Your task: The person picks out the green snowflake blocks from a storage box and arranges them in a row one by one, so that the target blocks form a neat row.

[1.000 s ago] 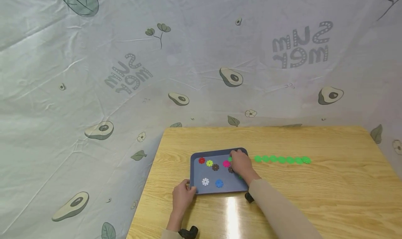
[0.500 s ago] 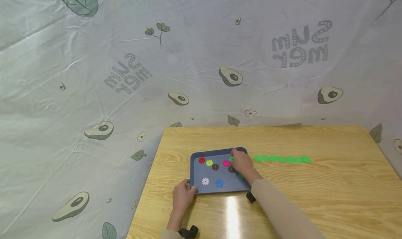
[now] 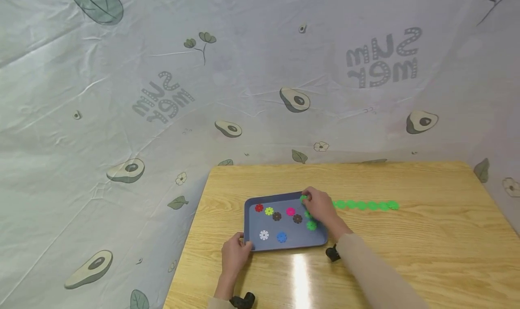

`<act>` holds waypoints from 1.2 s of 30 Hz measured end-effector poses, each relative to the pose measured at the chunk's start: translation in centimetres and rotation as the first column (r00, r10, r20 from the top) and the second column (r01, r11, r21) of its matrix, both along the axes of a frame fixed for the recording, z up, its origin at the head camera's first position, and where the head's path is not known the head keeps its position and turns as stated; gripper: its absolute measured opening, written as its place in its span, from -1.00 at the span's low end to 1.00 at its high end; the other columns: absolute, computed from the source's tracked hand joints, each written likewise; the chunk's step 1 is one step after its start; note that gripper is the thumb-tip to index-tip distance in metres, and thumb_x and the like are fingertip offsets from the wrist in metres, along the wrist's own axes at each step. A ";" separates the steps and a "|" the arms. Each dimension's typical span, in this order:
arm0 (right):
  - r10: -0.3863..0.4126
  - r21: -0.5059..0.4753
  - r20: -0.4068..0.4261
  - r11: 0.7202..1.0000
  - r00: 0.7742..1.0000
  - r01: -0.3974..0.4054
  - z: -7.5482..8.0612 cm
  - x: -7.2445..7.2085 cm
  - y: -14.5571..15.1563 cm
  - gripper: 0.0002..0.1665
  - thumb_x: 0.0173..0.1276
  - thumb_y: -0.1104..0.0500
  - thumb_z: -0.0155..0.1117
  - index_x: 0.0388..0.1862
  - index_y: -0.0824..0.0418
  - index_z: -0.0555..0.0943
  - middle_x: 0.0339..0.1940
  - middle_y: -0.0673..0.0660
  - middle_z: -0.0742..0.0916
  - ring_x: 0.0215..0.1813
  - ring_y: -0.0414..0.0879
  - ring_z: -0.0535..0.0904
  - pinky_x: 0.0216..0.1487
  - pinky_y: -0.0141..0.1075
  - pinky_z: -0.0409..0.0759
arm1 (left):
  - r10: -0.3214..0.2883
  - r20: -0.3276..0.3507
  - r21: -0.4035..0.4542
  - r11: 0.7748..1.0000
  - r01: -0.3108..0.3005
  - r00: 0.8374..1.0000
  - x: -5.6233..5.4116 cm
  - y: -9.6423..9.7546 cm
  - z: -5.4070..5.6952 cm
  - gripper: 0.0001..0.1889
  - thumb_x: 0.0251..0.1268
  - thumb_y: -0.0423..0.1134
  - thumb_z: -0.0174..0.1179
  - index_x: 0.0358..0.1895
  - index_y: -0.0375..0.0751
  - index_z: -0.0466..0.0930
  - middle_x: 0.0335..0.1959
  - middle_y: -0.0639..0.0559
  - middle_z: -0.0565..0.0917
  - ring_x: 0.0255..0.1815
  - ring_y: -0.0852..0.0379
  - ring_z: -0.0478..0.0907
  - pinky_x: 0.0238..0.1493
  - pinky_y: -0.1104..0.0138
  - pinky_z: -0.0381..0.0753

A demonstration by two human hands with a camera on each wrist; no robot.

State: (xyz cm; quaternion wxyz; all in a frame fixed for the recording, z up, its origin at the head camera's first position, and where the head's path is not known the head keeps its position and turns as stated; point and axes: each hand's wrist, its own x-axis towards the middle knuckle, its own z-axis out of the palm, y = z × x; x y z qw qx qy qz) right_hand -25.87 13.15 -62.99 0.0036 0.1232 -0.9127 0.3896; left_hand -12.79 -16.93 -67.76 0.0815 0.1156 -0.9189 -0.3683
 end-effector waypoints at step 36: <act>-0.323 0.070 0.023 0.945 0.946 0.321 -1.0 3.3 21.8 -0.51 0.60 0.14 -0.05 0.26 0.49 0.52 -0.11 0.40 0.66 -0.31 0.11 0.61 -0.56 -0.21 0.37 | -0.015 0.013 0.023 1.000 0.014 1.000 0.2 0.2 0.5 -0.72 0.06 -0.35 0.26 -0.11 -0.26 0.76 -0.77 0.20 0.40 -0.75 0.28 0.26 -0.65 0.37 0.21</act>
